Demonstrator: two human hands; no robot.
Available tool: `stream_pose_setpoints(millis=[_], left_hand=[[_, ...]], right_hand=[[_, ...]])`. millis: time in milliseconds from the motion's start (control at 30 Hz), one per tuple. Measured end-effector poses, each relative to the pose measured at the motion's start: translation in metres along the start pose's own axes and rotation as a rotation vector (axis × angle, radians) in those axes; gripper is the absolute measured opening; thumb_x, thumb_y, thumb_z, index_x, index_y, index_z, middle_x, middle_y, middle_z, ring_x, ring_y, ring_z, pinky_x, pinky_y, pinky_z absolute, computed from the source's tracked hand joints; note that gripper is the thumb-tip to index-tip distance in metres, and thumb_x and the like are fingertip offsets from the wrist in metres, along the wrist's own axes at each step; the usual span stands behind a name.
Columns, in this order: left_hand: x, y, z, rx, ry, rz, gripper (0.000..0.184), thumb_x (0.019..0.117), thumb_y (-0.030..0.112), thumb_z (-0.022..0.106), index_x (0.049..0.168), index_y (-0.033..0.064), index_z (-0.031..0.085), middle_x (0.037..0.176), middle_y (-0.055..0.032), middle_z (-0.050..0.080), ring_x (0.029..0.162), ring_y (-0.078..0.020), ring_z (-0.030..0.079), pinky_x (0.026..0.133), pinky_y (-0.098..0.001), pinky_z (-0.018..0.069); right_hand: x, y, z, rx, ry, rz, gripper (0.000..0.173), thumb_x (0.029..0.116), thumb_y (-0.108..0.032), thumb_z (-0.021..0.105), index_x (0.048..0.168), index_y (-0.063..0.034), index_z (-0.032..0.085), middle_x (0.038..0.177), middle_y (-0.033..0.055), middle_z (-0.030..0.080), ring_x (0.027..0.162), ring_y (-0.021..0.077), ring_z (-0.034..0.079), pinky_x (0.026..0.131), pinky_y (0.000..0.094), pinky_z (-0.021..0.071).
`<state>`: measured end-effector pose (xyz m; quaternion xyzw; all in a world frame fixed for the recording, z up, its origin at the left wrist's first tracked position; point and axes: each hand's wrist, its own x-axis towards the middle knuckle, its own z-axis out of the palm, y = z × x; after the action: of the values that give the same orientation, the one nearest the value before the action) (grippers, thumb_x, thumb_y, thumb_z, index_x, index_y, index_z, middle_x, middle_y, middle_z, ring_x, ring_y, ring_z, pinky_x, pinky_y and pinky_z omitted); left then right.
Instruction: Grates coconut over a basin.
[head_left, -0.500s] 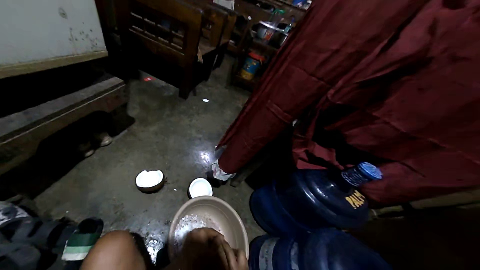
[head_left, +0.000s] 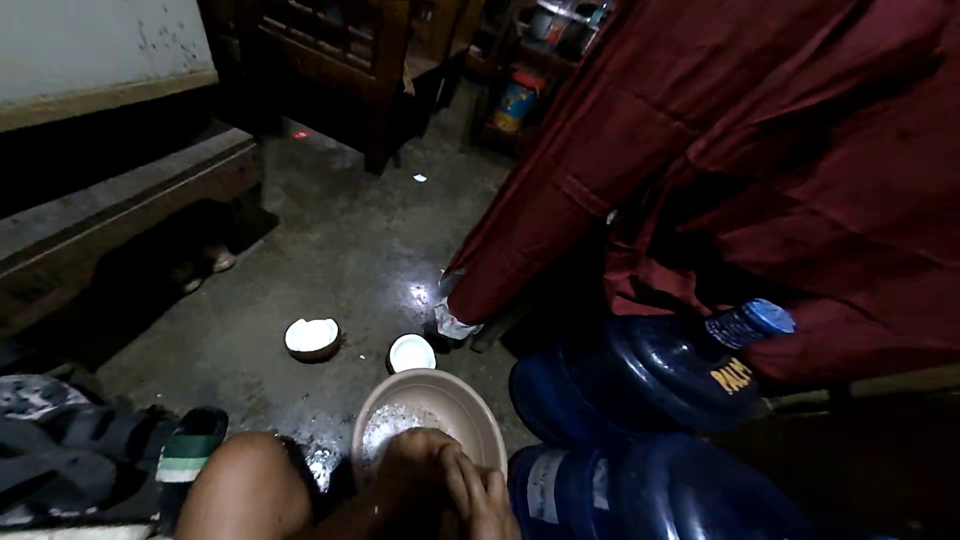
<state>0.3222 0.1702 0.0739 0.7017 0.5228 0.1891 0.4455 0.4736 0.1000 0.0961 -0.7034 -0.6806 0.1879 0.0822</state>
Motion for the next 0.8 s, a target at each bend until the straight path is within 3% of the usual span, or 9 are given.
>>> stream_pose_setpoints(millis=[100, 233, 367, 433, 533, 600, 667, 733, 800], left_hand=[[0.056, -0.025, 0.001, -0.051, -0.171, -0.194, 0.051, 0.1076, 0.045, 0.043, 0.113, 0.0037, 0.072, 0.115, -0.0193, 0.07, 0.114, -0.0346, 0.064, 0.1, -0.0576, 0.0474], [0.081, -0.019, -0.011, -0.139, -0.163, -0.247, 0.06, 0.1072, 0.051, 0.045, 0.115, -0.0029, 0.07, 0.12, -0.0239, 0.068, 0.118, -0.0366, 0.063, 0.105, -0.0577, 0.0455], [0.014, 0.04, -0.03, -0.113, -0.09, -0.026, 0.044, 0.1071, 0.041, 0.047, 0.112, 0.0062, 0.074, 0.108, -0.0152, 0.072, 0.105, -0.0297, 0.068, 0.094, -0.0542, 0.0518], [-0.012, 0.034, -0.009, 0.01, 0.139, 0.132, 0.031, 0.102, 0.031, 0.055, 0.107, 0.0078, 0.076, 0.102, -0.0125, 0.076, 0.099, -0.0278, 0.073, 0.089, -0.0499, 0.0574], [0.021, -0.001, 0.002, -0.025, -0.082, -0.097, 0.033, 0.1019, 0.034, 0.055, 0.115, 0.0114, 0.076, 0.113, -0.0127, 0.074, 0.111, -0.0288, 0.068, 0.099, -0.0528, 0.0516], [0.062, -0.017, 0.004, -0.051, -0.196, -0.266, 0.045, 0.1028, 0.044, 0.052, 0.106, 0.0048, 0.073, 0.111, -0.0184, 0.07, 0.111, -0.0338, 0.065, 0.097, -0.0574, 0.0492], [0.086, -0.027, 0.008, -0.077, -0.24, -0.333, 0.059, 0.1066, 0.049, 0.045, 0.118, -0.0033, 0.068, 0.127, -0.0245, 0.065, 0.124, -0.0372, 0.06, 0.107, -0.0579, 0.044], [0.099, -0.018, -0.01, -0.256, -0.24, -0.269, 0.056, 0.1118, 0.04, 0.037, 0.14, -0.0036, 0.056, 0.144, -0.0245, 0.056, 0.136, -0.0348, 0.052, 0.116, -0.0528, 0.0373], [0.091, 0.011, -0.026, -0.44, -0.286, -0.243, 0.062, 0.1129, 0.044, 0.027, 0.142, -0.0045, 0.052, 0.144, -0.0247, 0.054, 0.134, -0.0326, 0.053, 0.114, -0.0502, 0.0387]], right_hand=[[0.055, 0.008, 0.015, -0.018, -0.253, 0.179, 0.079, 0.0868, -0.003, 0.069, 0.157, -0.0268, 0.043, 0.146, 0.0253, 0.05, 0.123, 0.0437, 0.059, 0.098, 0.0573, 0.0539], [0.083, 0.002, -0.007, -0.056, -0.303, 0.173, 0.07, 0.0929, -0.006, 0.065, 0.157, -0.0241, 0.043, 0.149, 0.0244, 0.05, 0.126, 0.0422, 0.06, 0.104, 0.0555, 0.0511], [0.011, -0.011, -0.055, -0.005, -0.052, 0.038, 0.074, 0.0804, -0.003, 0.077, 0.15, -0.0138, 0.054, 0.133, 0.03, 0.058, 0.104, 0.048, 0.067, 0.083, 0.0616, 0.0572], [-0.013, -0.004, -0.037, 0.044, 0.038, -0.031, 0.069, 0.0814, -0.007, 0.079, 0.146, -0.0093, 0.057, 0.127, 0.0318, 0.059, 0.102, 0.0474, 0.066, 0.078, 0.0604, 0.0587], [0.012, 0.009, 0.01, 0.028, -0.065, 0.09, 0.073, 0.0849, -0.009, 0.075, 0.153, -0.0222, 0.051, 0.132, 0.0261, 0.058, 0.107, 0.0412, 0.066, 0.085, 0.0545, 0.0594], [0.05, 0.012, 0.016, 0.019, -0.244, 0.225, 0.078, 0.0866, -0.007, 0.072, 0.157, -0.0262, 0.044, 0.142, 0.0257, 0.053, 0.117, 0.0426, 0.063, 0.096, 0.0562, 0.0551], [0.079, 0.023, 0.01, 0.05, -0.369, 0.225, 0.068, 0.0927, -0.007, 0.065, 0.156, -0.0212, 0.044, 0.145, 0.0239, 0.053, 0.126, 0.0404, 0.06, 0.105, 0.0563, 0.0498], [0.111, 0.027, -0.011, 0.126, -0.419, 0.153, 0.054, 0.0977, -0.008, 0.06, 0.151, -0.0124, 0.051, 0.144, 0.0199, 0.058, 0.133, 0.0341, 0.057, 0.113, 0.0535, 0.0436], [0.11, 0.03, -0.04, 0.174, -0.445, 0.118, 0.05, 0.0984, -0.007, 0.059, 0.148, -0.0081, 0.053, 0.142, 0.02, 0.059, 0.133, 0.0324, 0.057, 0.113, 0.0526, 0.0431]])
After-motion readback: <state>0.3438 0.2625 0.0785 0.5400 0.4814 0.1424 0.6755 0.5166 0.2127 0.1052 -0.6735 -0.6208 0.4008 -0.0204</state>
